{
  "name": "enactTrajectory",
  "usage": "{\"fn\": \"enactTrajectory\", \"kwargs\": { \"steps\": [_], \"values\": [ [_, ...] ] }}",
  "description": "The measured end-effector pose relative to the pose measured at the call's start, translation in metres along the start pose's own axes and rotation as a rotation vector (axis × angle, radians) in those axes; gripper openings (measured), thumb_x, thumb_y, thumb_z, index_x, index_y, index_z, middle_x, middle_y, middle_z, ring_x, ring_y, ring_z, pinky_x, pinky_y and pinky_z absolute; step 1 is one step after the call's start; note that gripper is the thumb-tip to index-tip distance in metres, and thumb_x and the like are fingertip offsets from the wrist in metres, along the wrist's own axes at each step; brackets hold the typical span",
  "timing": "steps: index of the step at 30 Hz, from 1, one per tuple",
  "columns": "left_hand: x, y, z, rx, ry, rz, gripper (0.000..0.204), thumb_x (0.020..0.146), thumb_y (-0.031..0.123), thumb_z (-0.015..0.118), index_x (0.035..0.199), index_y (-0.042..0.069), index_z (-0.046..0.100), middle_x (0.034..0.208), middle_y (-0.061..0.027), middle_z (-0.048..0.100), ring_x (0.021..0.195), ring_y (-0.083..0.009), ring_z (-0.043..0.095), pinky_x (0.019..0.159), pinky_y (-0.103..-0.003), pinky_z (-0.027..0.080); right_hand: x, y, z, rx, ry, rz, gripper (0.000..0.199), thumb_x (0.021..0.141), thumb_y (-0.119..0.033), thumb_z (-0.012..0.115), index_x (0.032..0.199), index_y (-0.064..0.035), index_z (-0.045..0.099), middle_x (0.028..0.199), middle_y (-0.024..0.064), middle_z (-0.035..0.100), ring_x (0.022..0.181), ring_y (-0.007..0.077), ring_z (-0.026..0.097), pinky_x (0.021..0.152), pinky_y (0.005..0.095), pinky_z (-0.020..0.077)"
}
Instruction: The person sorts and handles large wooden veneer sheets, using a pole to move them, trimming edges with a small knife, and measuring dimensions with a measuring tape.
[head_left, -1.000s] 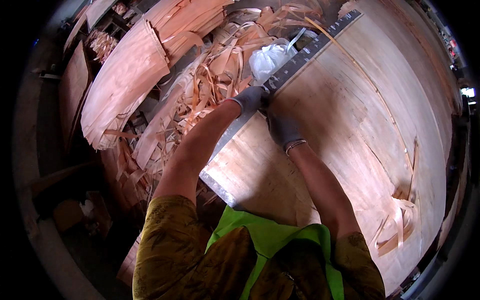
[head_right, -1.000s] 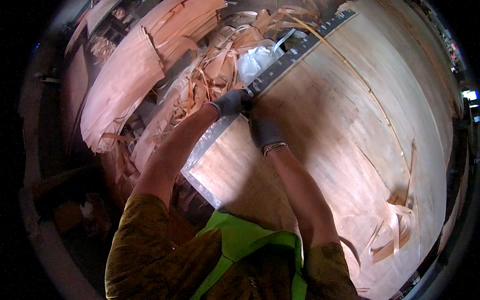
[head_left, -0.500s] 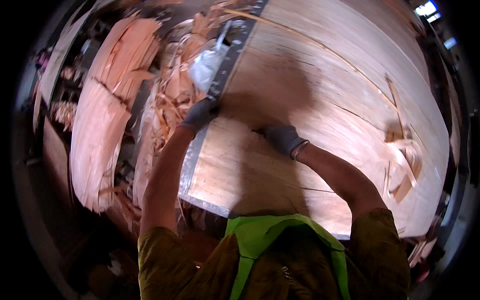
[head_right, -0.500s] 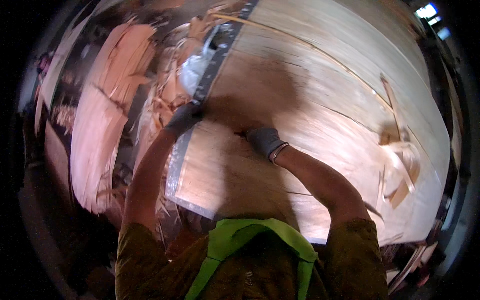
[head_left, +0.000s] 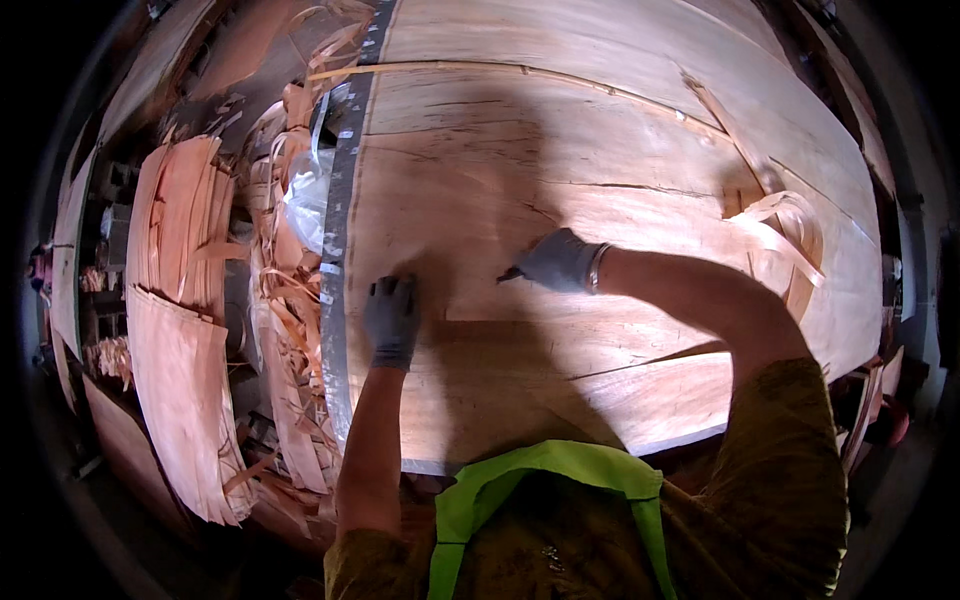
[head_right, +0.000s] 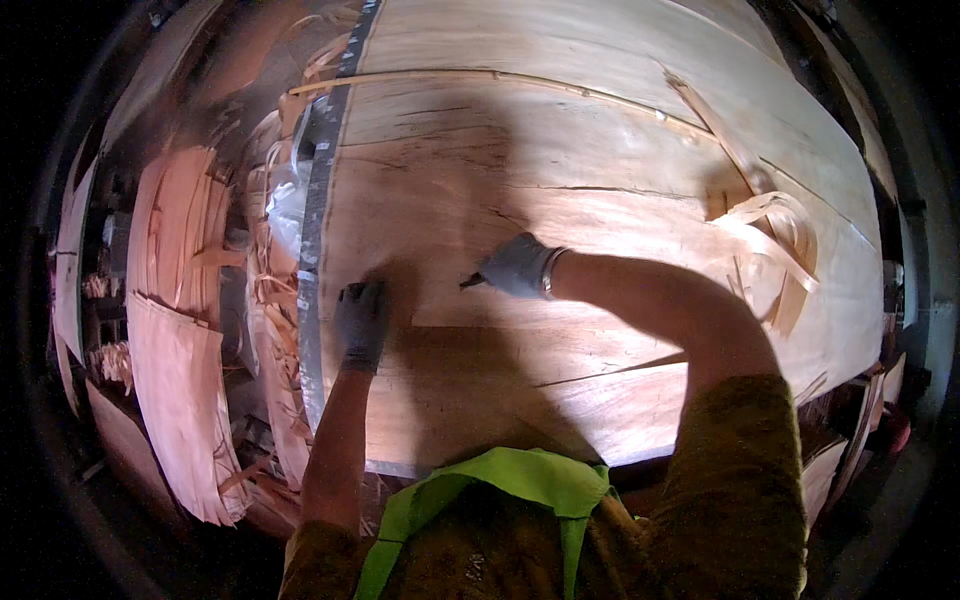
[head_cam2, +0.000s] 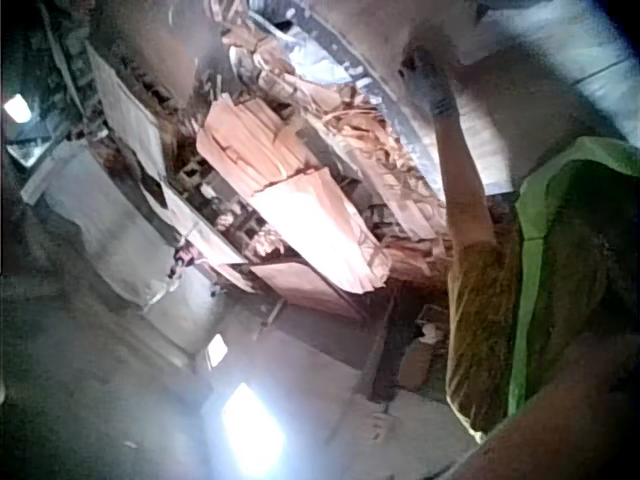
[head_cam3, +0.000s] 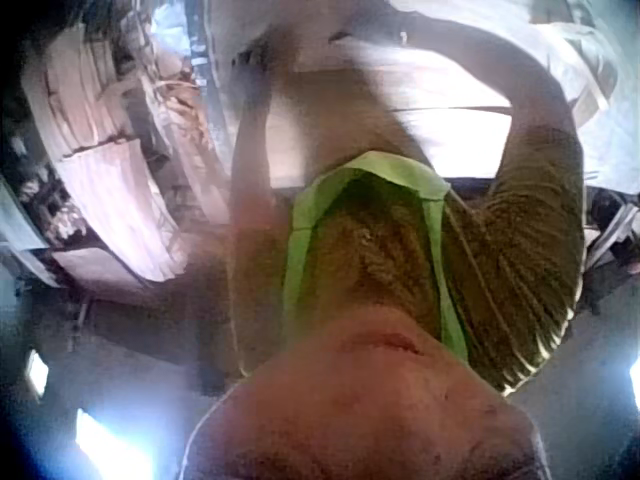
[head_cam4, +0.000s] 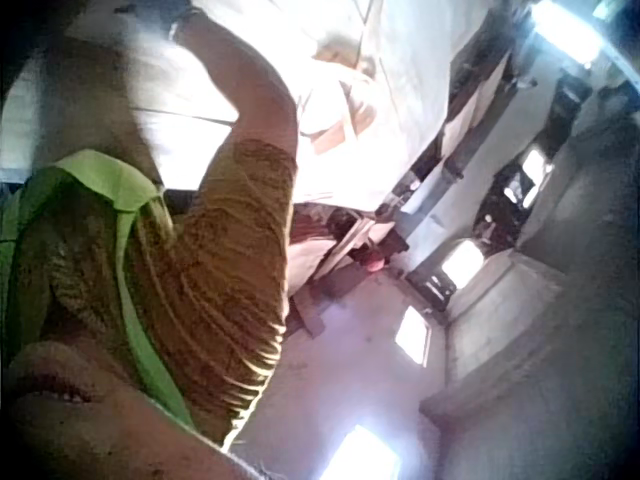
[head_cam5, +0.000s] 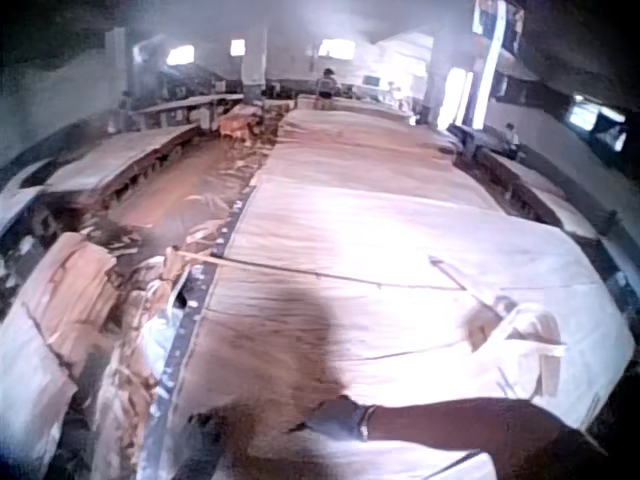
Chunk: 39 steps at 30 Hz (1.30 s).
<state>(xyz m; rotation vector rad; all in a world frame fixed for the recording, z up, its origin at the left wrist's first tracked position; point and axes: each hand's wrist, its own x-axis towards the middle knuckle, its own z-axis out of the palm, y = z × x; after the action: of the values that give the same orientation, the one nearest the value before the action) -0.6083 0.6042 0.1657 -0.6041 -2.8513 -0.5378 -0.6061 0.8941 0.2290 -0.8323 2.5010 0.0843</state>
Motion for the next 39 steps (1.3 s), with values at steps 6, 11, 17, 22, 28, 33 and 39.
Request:
{"fn": "enactTrajectory", "kwargs": {
  "steps": [6, 11, 17, 22, 28, 33, 39],
  "values": [
    [0.000, -0.002, 0.001, 0.077, -0.010, 0.005, 0.009, 0.079, 0.017, 0.057, 0.085, 0.012, 0.062, 0.087, -0.0102, 0.058, 0.081, -0.0298, 0.055, 0.064, -0.042, 0.049, -0.037, 0.095, 0.028, 0.080, 0.079, 0.021, 0.015, 0.086, -0.025, 0.054, 0.097, -0.0177, 0.061, 0.083, 0.0051, 0.063, 0.074, 0.0224, 0.063, 0.059, 0.0339, 0.0492],
    [-0.004, -0.005, 0.003, 0.091, 0.024, 0.017, 0.009, 0.079, 0.018, 0.057, 0.085, 0.014, 0.062, 0.086, -0.0082, 0.058, 0.081, -0.0291, 0.056, 0.063, -0.041, 0.049, -0.067, 0.149, 0.025, 0.026, 0.082, 0.074, 0.021, 0.086, -0.025, 0.054, 0.105, -0.0226, 0.060, 0.085, 0.0042, 0.066, 0.076, 0.0242, 0.065, 0.063, 0.0354, 0.0516],
    [0.003, 0.003, -0.003, 0.029, 0.031, 0.010, 0.011, 0.080, 0.018, 0.056, 0.087, 0.014, 0.062, 0.087, -0.0103, 0.058, 0.082, -0.0305, 0.055, 0.064, -0.042, 0.048, -0.098, 0.173, 0.062, -0.134, 0.292, 0.089, 0.016, 0.081, -0.020, 0.058, 0.095, -0.0120, 0.055, 0.080, 0.0063, 0.057, 0.058, 0.0297, 0.057, 0.053, 0.0414, 0.0476],
    [-0.003, -0.003, 0.002, 0.023, 0.041, 0.029, 0.012, 0.079, 0.017, 0.056, 0.088, 0.011, 0.061, 0.086, -0.0124, 0.057, 0.079, -0.0315, 0.054, 0.064, -0.043, 0.047, -0.132, 0.148, 0.067, 0.118, 0.698, 0.556, 0.032, 0.076, -0.021, 0.059, 0.106, -0.0124, 0.051, 0.104, 0.0156, 0.055, 0.075, 0.0353, 0.061, 0.063, 0.0440, 0.0497],
    [-0.002, -0.003, -0.002, 0.042, 0.021, 0.010, 0.014, 0.080, 0.017, 0.054, 0.090, 0.010, 0.061, 0.087, -0.0129, 0.056, 0.080, -0.0323, 0.054, 0.066, -0.044, 0.046, -0.143, 0.170, 0.107, 0.117, 0.525, 0.746, 0.031, 0.075, -0.019, 0.060, 0.102, -0.0077, 0.051, 0.097, 0.0168, 0.056, 0.076, 0.0373, 0.059, 0.064, 0.0457, 0.0487],
    [0.002, 0.003, -0.007, 0.073, -0.022, -0.016, 0.016, 0.081, 0.019, 0.054, 0.092, 0.011, 0.060, 0.088, -0.0129, 0.057, 0.081, -0.0325, 0.054, 0.067, -0.044, 0.047, -0.141, 0.184, 0.103, 0.022, 0.481, 0.705, 0.029, 0.072, -0.015, 0.063, 0.097, -0.0058, 0.052, 0.087, 0.0178, 0.058, 0.074, 0.0372, 0.059, 0.064, 0.0472, 0.0476],
    [-0.001, 0.007, -0.014, 0.084, -0.093, -0.024, 0.016, 0.080, 0.018, 0.054, 0.093, 0.011, 0.060, 0.089, -0.0133, 0.057, 0.083, -0.0335, 0.055, 0.068, -0.044, 0.047, -0.141, 0.177, 0.105, 0.045, 0.409, 0.852, 0.029, 0.074, -0.017, 0.061, 0.098, -0.0050, 0.050, 0.082, 0.0181, 0.060, 0.068, 0.0374, 0.059, 0.060, 0.0478, 0.0469]
  ]
}}
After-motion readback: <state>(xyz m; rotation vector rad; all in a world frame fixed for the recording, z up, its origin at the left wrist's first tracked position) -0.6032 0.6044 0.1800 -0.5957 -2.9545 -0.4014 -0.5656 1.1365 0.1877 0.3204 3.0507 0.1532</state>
